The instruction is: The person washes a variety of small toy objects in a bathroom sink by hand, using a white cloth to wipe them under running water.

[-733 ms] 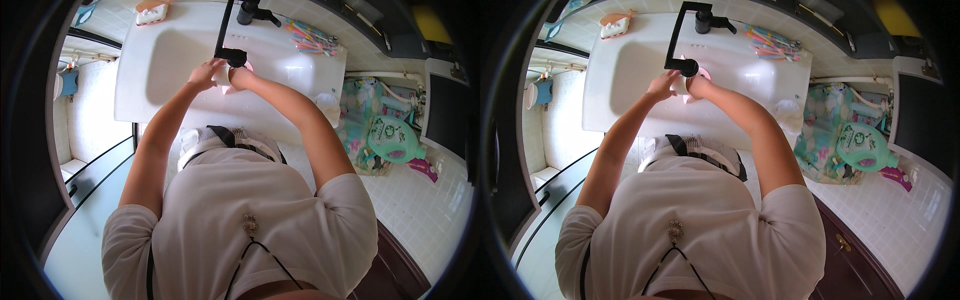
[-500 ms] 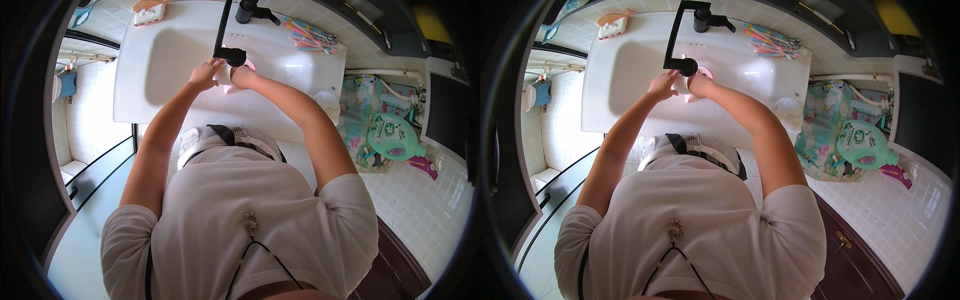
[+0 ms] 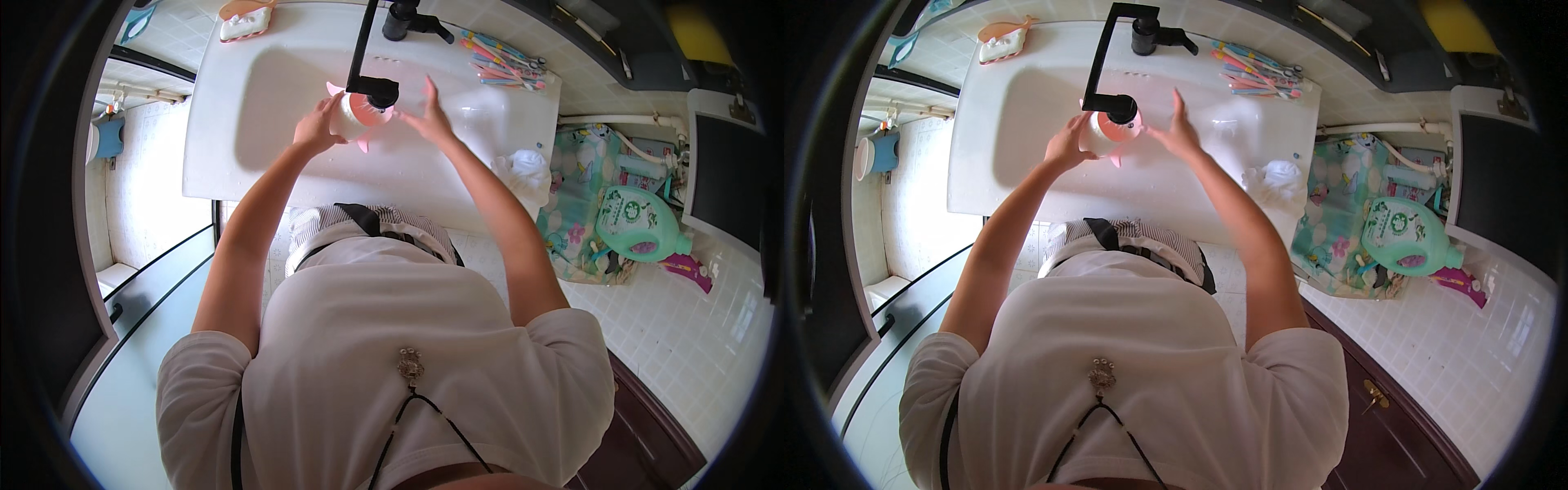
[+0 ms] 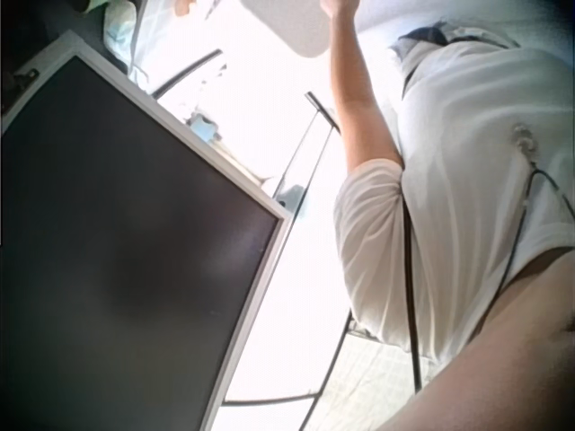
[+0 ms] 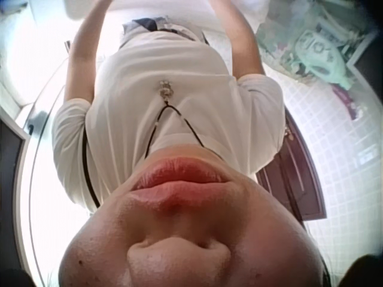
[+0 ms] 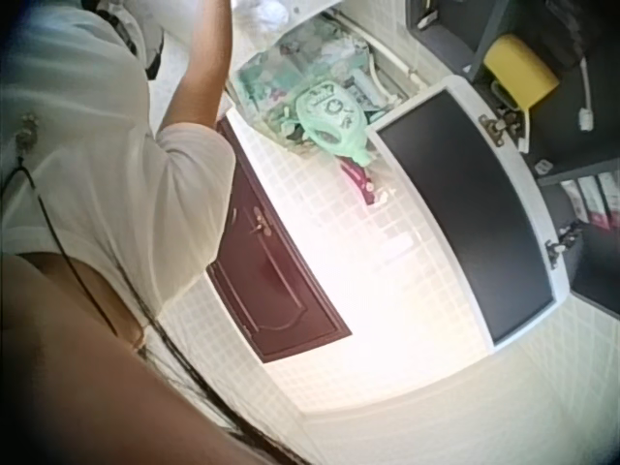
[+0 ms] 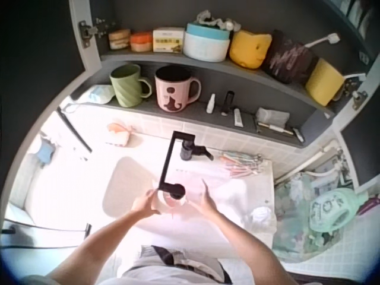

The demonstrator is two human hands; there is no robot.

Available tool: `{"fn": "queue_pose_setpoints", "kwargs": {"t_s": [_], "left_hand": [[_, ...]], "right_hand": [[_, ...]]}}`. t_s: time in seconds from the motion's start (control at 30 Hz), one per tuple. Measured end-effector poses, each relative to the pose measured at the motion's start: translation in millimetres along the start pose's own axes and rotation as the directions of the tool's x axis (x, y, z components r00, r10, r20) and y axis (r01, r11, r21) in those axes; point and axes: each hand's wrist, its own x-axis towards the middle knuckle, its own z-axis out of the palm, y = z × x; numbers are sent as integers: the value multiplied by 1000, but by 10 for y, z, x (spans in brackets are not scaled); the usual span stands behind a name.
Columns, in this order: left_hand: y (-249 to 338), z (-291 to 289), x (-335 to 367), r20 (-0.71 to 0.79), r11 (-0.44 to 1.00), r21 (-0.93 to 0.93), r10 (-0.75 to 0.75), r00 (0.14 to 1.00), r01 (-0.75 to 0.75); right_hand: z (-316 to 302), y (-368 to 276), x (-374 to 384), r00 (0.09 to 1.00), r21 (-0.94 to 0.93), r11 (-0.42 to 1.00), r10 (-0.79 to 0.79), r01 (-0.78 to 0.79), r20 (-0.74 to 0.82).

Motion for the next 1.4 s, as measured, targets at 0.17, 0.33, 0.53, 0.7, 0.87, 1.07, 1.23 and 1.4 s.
{"fn": "queue_pose_setpoints", "kwargs": {"t_s": [0.17,0.33,0.53,0.7,0.87,1.07,1.23,1.4], "left_hand": [[198,97,-128,25,1000,-19,-17,1000,18],[233,16,-236,-12,999,-48,-21,1000,21],[376,136,-283,-3,949,-314,-12,1000,10],[461,241,-226,33,609,-782,-170,985,131],[413,251,-3,418,305,-821,-257,872,483],[512,269,92,637,85,-747,-195,746,660],[449,477,183,614,-409,-722,-7,789,558],[401,501,247,272,-478,-813,196,942,334]], "right_hand": [[448,-184,-174,897,272,859,385,-434,217],[606,-217,-112,966,17,966,257,-257,-39],[491,-674,105,900,260,909,383,-327,-208],[441,-834,123,921,282,881,388,-380,30],[248,-343,45,914,756,515,257,-404,314],[44,-523,-304,800,636,496,261,-592,541],[305,-442,-292,920,612,718,107,-333,376],[583,-592,-358,984,412,894,-153,179,-95]]}}
